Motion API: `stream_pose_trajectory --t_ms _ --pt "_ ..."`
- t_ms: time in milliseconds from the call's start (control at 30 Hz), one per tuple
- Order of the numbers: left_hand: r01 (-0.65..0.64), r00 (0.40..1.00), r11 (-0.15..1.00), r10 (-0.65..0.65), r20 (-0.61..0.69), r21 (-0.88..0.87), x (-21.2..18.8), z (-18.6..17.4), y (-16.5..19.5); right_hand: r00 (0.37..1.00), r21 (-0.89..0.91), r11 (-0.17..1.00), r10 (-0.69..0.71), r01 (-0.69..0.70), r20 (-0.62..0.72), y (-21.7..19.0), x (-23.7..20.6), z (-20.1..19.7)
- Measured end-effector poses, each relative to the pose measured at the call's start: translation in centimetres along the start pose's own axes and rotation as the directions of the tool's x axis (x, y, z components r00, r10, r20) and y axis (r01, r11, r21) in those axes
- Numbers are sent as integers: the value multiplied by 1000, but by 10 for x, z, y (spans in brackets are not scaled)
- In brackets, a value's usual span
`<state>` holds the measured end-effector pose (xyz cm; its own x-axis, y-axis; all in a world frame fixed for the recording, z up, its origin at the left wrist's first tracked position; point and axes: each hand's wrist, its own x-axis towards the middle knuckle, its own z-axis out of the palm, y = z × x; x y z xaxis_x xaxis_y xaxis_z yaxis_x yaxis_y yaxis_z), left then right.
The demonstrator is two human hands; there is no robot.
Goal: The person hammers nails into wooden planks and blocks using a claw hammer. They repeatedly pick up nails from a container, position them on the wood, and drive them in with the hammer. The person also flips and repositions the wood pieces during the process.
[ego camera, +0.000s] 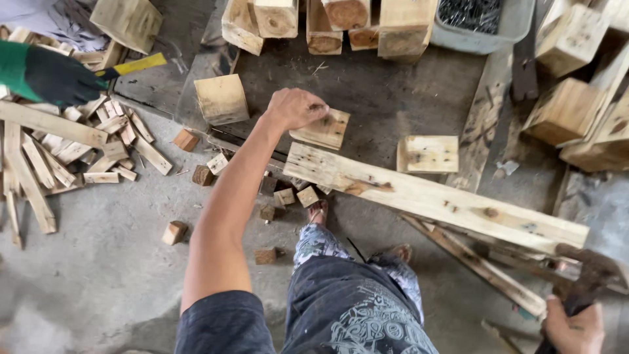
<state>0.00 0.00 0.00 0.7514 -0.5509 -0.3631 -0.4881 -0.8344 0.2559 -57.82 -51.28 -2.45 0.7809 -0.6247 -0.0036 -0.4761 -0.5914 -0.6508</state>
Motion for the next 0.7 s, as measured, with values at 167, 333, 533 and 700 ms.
stream_pose_trajectory --t_ms 167,333,533,700 --pt "-76 983 994 87 159 -77 -29 19 -11 950 161 940 310 -301 -30 -68 -18 6" --pt "-82 980 906 148 130 -415 -61 23 -13 909 102 908 413 -407 -56 -109 -17 9" --pt "-294 941 832 339 12 -470 -119 -7 -11 908 40 931 363 -363 -209 -137 -23 20" --pt "-300 934 946 317 162 -120 -108 -9 1 872 205 900 427 -385 -237 -172 -31 27"
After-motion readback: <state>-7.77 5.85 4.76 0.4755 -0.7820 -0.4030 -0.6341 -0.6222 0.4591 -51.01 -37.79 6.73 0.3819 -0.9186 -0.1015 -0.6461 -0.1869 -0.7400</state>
